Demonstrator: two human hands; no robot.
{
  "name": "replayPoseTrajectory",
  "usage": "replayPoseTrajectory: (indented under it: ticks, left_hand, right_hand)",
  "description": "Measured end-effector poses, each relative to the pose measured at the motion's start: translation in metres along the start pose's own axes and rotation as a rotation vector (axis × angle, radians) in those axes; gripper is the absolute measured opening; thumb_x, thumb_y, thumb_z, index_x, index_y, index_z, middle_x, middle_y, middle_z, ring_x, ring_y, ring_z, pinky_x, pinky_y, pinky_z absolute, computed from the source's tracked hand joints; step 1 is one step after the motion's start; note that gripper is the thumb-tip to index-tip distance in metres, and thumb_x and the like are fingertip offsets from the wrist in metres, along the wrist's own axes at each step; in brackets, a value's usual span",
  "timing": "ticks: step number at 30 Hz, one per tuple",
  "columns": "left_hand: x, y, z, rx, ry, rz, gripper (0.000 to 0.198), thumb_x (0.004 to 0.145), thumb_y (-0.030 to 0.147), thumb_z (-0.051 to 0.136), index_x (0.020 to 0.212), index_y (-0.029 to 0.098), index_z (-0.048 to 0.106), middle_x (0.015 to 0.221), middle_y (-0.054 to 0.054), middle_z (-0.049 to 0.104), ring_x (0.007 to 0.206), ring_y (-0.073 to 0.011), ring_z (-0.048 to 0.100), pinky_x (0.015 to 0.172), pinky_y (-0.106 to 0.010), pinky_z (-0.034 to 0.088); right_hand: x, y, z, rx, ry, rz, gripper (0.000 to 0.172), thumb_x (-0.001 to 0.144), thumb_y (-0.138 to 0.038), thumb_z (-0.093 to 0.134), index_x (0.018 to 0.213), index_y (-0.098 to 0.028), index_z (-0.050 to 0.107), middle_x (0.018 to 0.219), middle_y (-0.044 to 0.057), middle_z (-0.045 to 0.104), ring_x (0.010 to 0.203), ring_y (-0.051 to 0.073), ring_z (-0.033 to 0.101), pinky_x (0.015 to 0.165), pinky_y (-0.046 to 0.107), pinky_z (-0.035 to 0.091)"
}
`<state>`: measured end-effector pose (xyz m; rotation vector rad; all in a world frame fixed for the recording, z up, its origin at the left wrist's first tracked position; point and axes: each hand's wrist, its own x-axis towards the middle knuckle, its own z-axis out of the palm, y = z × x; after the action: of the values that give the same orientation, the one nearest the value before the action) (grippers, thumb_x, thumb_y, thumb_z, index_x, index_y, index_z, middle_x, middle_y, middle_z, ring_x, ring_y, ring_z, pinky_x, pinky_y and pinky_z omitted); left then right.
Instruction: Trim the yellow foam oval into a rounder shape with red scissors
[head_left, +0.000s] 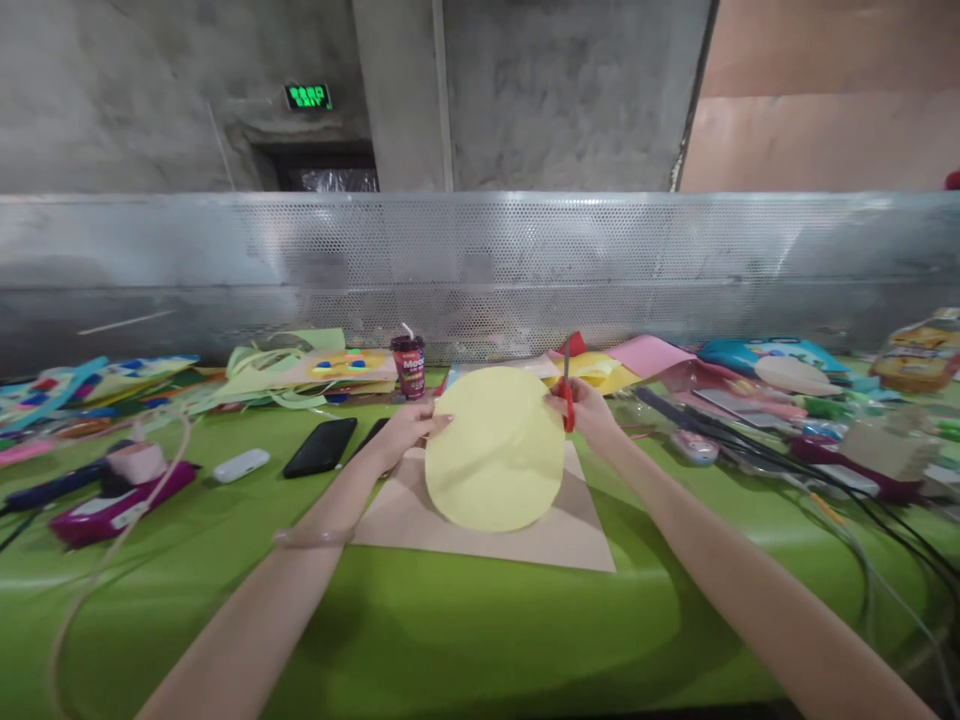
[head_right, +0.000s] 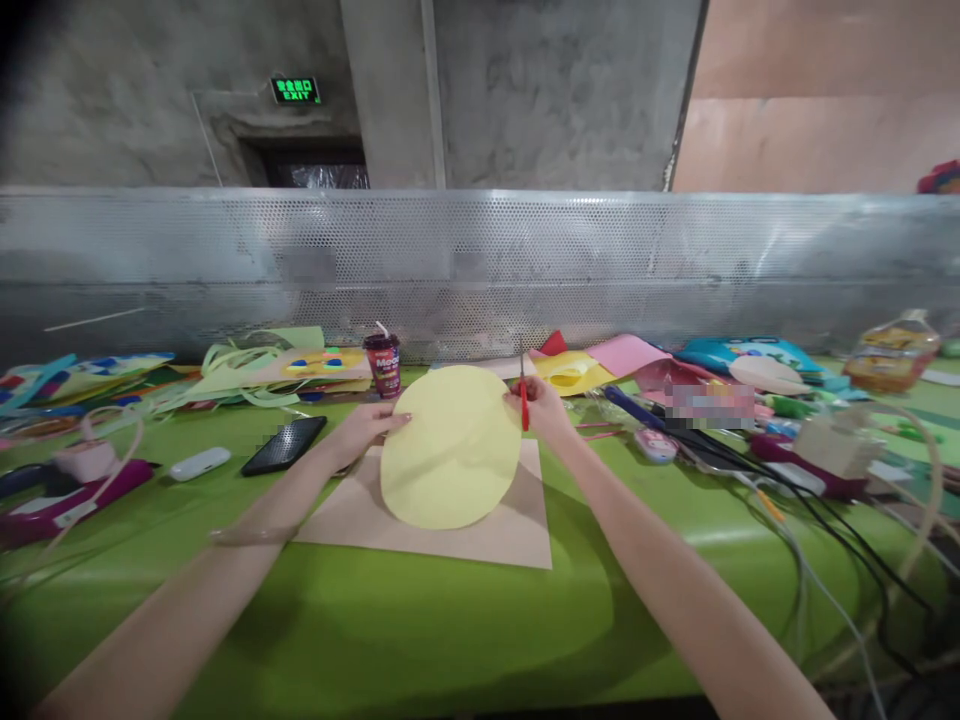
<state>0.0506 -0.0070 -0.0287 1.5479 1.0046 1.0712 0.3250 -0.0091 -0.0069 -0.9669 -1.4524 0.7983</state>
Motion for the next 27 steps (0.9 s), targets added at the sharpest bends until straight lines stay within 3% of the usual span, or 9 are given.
replayPoseTrajectory:
  ticks: [9, 19, 27]
  left_hand:
    - [0.014, -0.011, -0.009, -0.107, 0.385, 0.248, 0.034, 0.064, 0.041, 0.062, 0.082, 0.012, 0.06, 0.073, -0.005, 0.066, 0.064, -0.0184, 0.06, 0.061, -0.029, 0.047]
    - [0.014, -0.007, -0.006, -0.13, 0.491, 0.255, 0.031, 0.062, 0.04, 0.063, 0.075, 0.012, 0.059, 0.068, -0.005, 0.064, 0.062, -0.0185, 0.059, 0.06, -0.029, 0.046]
    - [0.012, -0.005, -0.004, -0.099, 0.459, 0.238, 0.031, 0.063, 0.04, 0.062, 0.077, 0.012, 0.059, 0.069, -0.005, 0.065, 0.061, -0.018, 0.058, 0.059, -0.028, 0.046]
  right_hand:
    - [-0.002, 0.01, -0.009, -0.117, -0.031, 0.075, 0.021, 0.067, -0.032, 0.055, 0.057, -0.018, 0.042, 0.044, -0.006, 0.042, 0.038, 0.006, 0.04, 0.041, 0.021, 0.036]
    - [-0.009, 0.009, 0.001, -0.229, -0.167, 0.084, 0.011, 0.066, -0.018, 0.047, 0.055, -0.017, 0.046, 0.041, -0.003, 0.05, 0.038, 0.009, 0.048, 0.04, 0.02, 0.041]
    - [-0.011, 0.009, 0.005, -0.205, -0.181, 0.06, 0.01, 0.067, -0.018, 0.047, 0.057, -0.017, 0.047, 0.04, -0.003, 0.05, 0.036, 0.008, 0.046, 0.038, 0.018, 0.04]
